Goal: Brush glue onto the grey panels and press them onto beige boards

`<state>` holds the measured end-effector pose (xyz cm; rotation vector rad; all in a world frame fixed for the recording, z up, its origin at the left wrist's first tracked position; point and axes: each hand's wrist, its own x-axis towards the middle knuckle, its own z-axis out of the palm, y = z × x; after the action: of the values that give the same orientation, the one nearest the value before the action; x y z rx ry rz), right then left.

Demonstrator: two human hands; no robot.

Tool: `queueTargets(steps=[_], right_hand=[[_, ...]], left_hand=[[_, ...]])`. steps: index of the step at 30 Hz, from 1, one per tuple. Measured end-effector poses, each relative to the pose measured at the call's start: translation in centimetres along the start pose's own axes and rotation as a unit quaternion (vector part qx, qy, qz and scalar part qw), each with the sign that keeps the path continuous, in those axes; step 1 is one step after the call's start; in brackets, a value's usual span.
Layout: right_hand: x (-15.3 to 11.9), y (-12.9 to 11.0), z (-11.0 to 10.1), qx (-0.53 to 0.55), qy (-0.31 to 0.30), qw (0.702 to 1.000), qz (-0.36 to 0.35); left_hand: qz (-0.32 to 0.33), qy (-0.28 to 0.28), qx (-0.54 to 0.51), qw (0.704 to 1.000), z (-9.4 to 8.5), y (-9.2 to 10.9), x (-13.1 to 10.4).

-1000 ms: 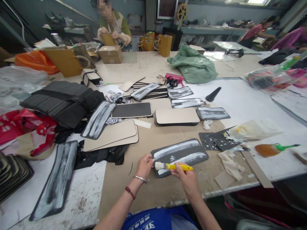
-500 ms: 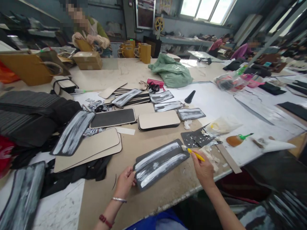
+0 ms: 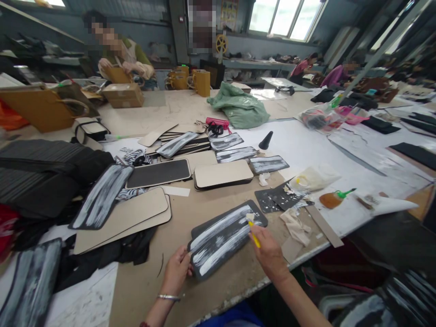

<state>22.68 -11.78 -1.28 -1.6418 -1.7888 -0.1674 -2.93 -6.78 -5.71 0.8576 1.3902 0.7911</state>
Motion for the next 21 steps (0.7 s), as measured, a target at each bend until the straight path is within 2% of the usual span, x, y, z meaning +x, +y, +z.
queueTargets(steps=[3,5,7,9,12,14,16,18,21], right_hand=[[-0.5,-2.2,-0.3,0.091,-0.07,0.993,-0.02],[-0.4,-2.8,-0.7,0.127,-0.063,0.99,-0.008],[0.2,-2.0,-0.9,0.112,-0.018,0.993,0.012],[1.1,-0.1,-0.5,0.076,0.014,0.997,0.023],[2.3,2.3,1.0,0.037,0.017,0.999,0.014],[2.6,2.4,2.2,0.032,0.007,0.999,0.003],[2.3,0.9,2.9,0.059,-0.016,0.998,-0.009],[1.6,-1.9,3.2,0.128,-0.055,0.99,-0.021],[0.5,-6.0,2.9,0.262,-0.108,0.959,-0.001]], left_hand=[[-0.004,0.011,-0.007,1.0,0.0,-0.3,0.0],[-0.001,0.014,-0.01,1.0,0.0,-0.7,0.1],[0.004,0.011,-0.013,1.0,0.0,-1.0,0.1],[0.006,0.013,-0.016,1.0,0.0,-1.3,0.1],[0.002,0.019,-0.019,1.0,0.1,-1.4,0.0],[0.004,0.019,-0.02,1.0,0.2,-1.2,-0.1],[0.007,0.015,-0.018,1.0,0.3,-1.0,-0.2],[0.004,0.015,-0.017,1.0,0.4,-0.7,-0.3],[-0.004,0.018,-0.019,1.0,0.5,-0.6,-0.3]])
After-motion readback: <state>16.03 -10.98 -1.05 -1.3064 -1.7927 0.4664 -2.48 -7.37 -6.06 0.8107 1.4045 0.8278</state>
